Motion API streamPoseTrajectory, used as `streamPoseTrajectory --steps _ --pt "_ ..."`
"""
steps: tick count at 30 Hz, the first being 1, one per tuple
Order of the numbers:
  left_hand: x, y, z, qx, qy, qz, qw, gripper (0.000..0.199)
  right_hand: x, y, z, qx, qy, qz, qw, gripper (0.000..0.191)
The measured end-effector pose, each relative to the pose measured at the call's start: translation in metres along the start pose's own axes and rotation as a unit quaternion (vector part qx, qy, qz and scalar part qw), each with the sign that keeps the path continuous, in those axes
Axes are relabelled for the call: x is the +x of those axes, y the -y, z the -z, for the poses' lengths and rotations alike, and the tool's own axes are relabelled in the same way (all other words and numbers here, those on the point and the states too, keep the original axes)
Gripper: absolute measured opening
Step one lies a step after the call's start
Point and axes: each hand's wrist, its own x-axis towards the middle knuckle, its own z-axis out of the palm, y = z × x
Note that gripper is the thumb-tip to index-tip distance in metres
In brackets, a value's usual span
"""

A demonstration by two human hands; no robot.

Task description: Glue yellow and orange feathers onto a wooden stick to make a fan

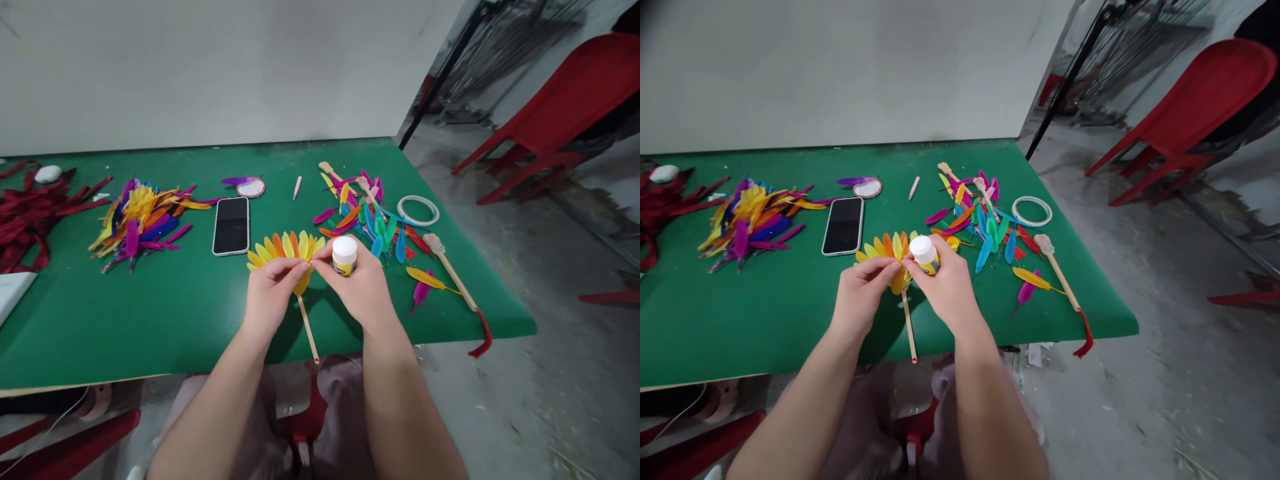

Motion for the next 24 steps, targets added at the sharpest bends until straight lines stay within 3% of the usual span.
streamPoseTrajectory --steps 11,18,24 --pt "0.000 -0.001 -0.005 -0.066 -0.018 0.037 0.997 0.018 0.001 0.000 -0.002 0.023 -0.015 -0.006 1.000 0.011" --pt "-0.002 -0.004 -0.001 0.031 0.012 0.007 0.999 0.014 0.003 0.000 0.002 0.136 -0.066 -0.066 0.986 0.018" --pt "-0.004 -0.010 0.001 0.136 0.021 -0.074 0.988 0.009 0.003 0.004 0.002 0.106 -0.013 -0.079 0.991 0.015"
